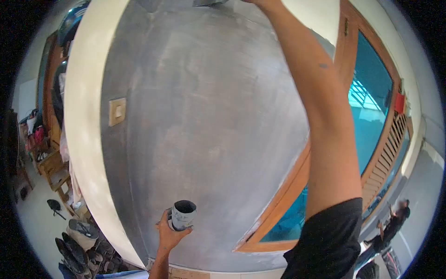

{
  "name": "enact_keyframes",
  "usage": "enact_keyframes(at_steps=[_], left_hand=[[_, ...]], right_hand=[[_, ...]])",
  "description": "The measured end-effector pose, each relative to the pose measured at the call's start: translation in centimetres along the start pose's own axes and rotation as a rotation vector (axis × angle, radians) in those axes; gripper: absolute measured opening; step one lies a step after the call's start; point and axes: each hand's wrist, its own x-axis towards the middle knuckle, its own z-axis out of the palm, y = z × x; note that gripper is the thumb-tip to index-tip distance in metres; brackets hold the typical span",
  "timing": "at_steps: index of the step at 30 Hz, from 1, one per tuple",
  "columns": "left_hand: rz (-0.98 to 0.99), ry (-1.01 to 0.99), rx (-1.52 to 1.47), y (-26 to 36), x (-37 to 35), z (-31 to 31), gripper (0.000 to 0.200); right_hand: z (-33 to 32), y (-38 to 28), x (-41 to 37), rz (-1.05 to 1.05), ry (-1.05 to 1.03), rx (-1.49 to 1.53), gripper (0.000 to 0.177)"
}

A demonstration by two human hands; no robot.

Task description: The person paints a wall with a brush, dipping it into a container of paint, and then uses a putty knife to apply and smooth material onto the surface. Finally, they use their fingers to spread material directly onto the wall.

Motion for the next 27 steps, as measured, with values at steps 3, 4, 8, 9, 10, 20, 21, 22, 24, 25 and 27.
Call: enact_keyframes(at_steps=[3,4,8,9,10,20,21,22,24,25,27], left_hand=[[0.007,-0.081,-0.081,0.1,0.3,1.6,0.084],[0.003,-0.117,-0.180,0.1,0.5,2.3,0.084],[0.028,-0.165,-0.214,1.1,0.6,4.5,0.085],[0.045,-0.174,-0.177,1.8,0.5,4.6,0.085],[0.061,-0.182,-0.140,2.3,0.3,4.8,0.085],[0.092,-0.161,-0.132,3.5,-0.5,4.6,0.083],[0.083,-0.163,-0.170,3.3,-0.6,4.4,0.085],[0.073,-0.161,-0.206,3.0,-0.8,4.0,0.087],[0.058,-0.122,-0.141,3.6,-1.5,2.7,0.087],[0.050,-0.102,-0.084,3.8,-1.9,2.2,0.086],[0.009,-0.070,-0.074,3.2,-2.7,1.3,0.087]], right_hand=[[-1.9,8.6,-1.6,0.029,0.023,-0.122,0.054],[-1.0,13.2,-0.6,0.028,0.091,-0.223,0.055],[-1.3,26.9,-3.4,0.039,0.066,-0.432,0.050],[-2.2,29.0,-4.5,0.087,0.023,-0.444,0.051],[-3.3,30.8,-5.8,0.134,-0.020,-0.454,0.052],[-8.2,34.5,-6.5,0.105,0.074,-0.341,0.056],[-7.6,32.2,-5.6,0.025,0.078,-0.252,0.056],[-6.5,29.8,-4.2,-0.081,0.106,-0.210,0.061],[-4.9,21.8,-3.4,-0.119,0.165,-0.025,0.058],[-4.3,16.4,-3.8,-0.052,0.188,0.115,0.051],[-2.0,9.0,-2.3,-0.111,0.156,0.201,0.049]])
